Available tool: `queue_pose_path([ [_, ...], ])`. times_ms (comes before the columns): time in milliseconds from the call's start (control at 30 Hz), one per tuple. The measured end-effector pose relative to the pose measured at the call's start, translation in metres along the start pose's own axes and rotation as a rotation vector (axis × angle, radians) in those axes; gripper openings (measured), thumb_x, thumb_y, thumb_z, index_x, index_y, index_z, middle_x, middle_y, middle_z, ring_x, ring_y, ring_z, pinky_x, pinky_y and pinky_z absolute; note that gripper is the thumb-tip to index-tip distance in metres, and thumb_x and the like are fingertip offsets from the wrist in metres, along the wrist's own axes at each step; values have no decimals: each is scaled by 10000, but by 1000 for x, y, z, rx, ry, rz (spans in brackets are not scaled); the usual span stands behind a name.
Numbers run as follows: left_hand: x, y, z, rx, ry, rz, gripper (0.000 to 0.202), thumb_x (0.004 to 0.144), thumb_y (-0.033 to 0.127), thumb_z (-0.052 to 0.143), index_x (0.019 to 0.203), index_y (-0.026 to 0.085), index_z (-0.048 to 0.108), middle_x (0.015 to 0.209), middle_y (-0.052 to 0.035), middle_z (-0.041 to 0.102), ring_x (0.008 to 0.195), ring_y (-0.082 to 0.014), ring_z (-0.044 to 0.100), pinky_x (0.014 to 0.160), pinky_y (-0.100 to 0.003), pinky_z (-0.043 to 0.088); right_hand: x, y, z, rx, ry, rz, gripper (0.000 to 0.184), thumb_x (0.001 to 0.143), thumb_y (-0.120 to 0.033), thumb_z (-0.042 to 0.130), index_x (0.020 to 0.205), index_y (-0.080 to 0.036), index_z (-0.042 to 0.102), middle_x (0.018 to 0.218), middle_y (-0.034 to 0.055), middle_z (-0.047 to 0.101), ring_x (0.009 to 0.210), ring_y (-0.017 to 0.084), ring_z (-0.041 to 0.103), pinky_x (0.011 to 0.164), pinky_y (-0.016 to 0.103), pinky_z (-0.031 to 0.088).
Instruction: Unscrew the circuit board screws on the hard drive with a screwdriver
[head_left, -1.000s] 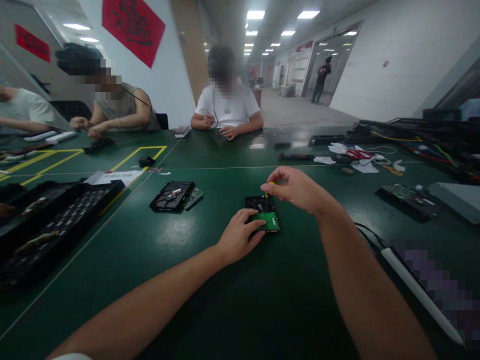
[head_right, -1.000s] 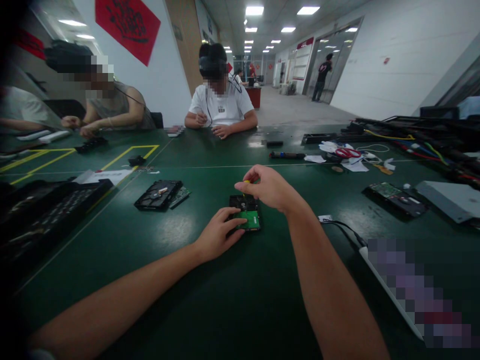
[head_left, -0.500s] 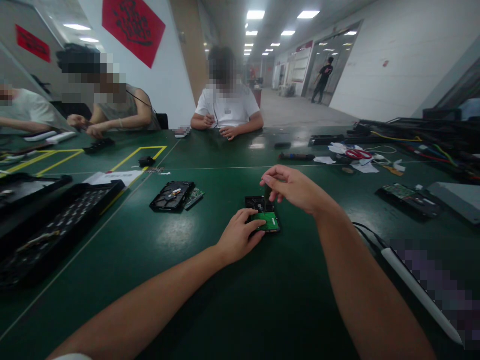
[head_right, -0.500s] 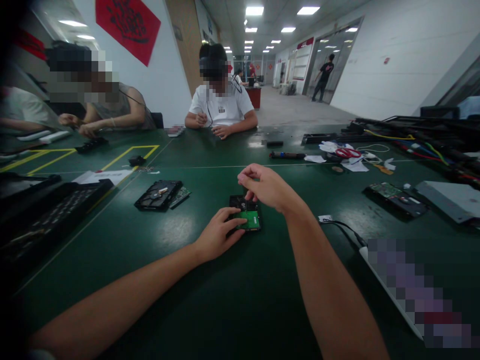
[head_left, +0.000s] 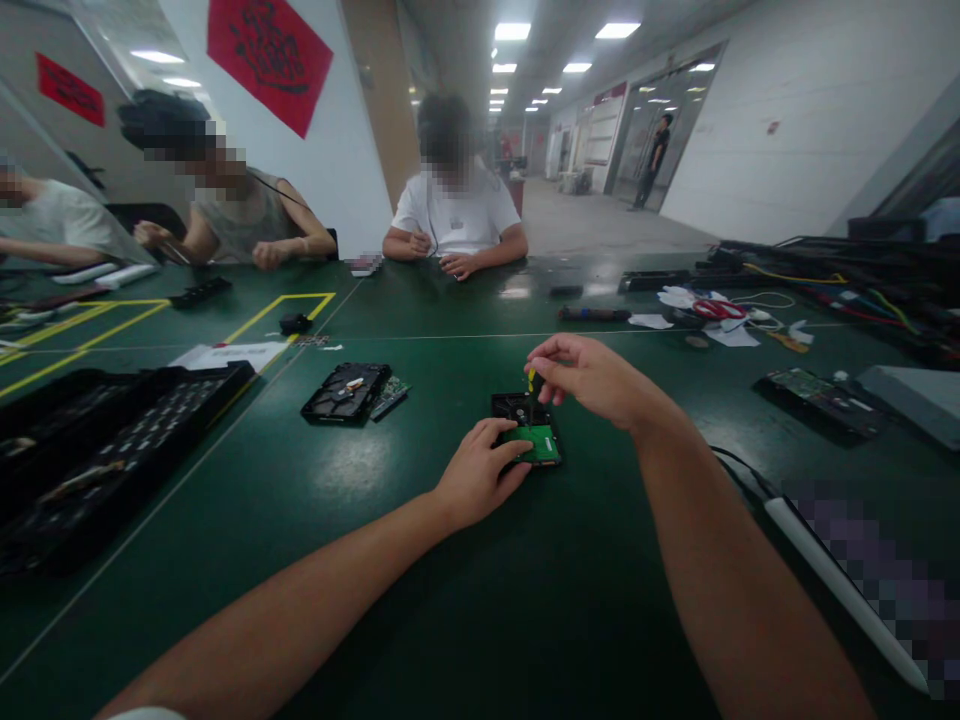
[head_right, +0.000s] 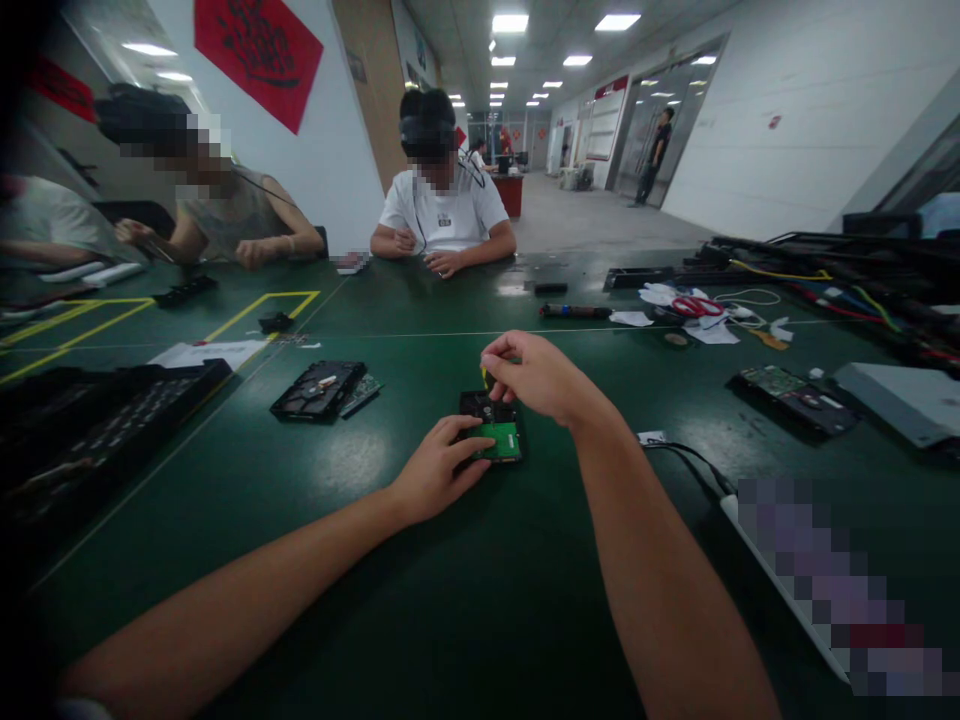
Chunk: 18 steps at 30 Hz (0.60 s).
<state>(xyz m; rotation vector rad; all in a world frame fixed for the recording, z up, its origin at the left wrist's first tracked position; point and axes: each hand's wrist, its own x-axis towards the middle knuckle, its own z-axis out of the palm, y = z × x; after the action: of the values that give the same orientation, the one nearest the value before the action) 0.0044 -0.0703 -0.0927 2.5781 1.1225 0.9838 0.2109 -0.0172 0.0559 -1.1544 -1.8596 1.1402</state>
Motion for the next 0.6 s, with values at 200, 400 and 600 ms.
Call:
queue_pose_path([
  [200, 0, 1, -1, 15, -7, -3, 318, 992, 300, 675, 1301, 237, 710, 1392, -156, 585, 1322, -339, 550, 1090, -577, 526, -3, -3, -2, -65, -40, -66, 153, 983, -332, 671, 983, -190, 727, 759, 5, 661, 601, 111, 590, 490, 204, 434],
  [400, 0, 1, -1, 12, -13, -14, 325, 994, 304, 674, 1314, 258, 706, 1403, -144, 583, 1325, -335, 550, 1083, -576, 532, -4, -4, -2, -2, -41, -17, 171, 1020, -186, 538, 1064, -186, 704, 1002, 58, 725, 630, 104, 670, 516, 210, 505],
  [600, 0, -1, 1, 11, -10, -3, 314, 995, 310, 673, 1300, 243, 709, 1394, -151, 582, 1324, -335, 546, 1086, -575, 524, -1, -3, 0, 2, -1, 19, 99, 1021, -220, 587, 966, -189, 664, 747, 14, 677, 572, 111, 642, 501, 203, 500],
])
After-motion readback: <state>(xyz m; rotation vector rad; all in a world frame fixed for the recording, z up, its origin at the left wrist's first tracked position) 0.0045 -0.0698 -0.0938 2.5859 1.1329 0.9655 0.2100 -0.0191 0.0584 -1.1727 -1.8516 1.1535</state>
